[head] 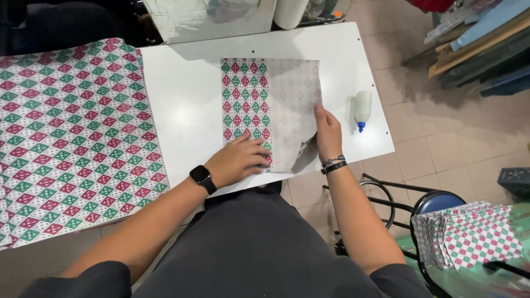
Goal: The person repeatedly applies glue to a white paper sheet and adheres a patterned paper on top, then folds and stacks the finished pieces. The process is repeated multiple times with consistent hand movements and placement.
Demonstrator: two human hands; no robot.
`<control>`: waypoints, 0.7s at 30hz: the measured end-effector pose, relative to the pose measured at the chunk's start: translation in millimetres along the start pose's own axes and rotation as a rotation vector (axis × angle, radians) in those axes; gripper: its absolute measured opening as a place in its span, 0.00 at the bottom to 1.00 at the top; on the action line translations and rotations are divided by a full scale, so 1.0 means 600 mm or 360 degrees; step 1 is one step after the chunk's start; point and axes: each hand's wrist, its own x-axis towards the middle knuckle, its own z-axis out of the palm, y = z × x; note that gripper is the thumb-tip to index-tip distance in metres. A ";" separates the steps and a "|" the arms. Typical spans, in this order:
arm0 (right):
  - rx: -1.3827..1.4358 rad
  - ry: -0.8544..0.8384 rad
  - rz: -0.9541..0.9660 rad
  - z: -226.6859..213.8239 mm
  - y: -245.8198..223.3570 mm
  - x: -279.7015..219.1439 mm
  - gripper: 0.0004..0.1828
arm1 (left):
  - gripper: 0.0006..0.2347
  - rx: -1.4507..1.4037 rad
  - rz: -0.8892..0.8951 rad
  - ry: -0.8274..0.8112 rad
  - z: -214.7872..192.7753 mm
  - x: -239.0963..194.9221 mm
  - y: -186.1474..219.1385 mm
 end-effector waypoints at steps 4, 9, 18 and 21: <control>0.0053 -0.0161 -0.0144 0.038 -0.125 -0.060 0.41 | 0.11 0.0052 -0.0173 0.0058 0.001 -0.005 -0.014; 0.0002 -0.0365 -0.0369 0.077 -0.069 -0.067 0.40 | 0.13 -0.0045 -0.0217 0.0194 0.007 -0.011 -0.019; -0.0529 -0.0427 -0.0775 0.112 -0.015 -0.070 0.39 | 0.11 -0.0224 -0.0093 0.0396 0.010 -0.017 -0.022; -0.0604 -0.0442 -0.0796 0.114 -0.011 -0.066 0.34 | 0.10 -0.0222 -0.0056 0.0417 0.010 -0.017 -0.023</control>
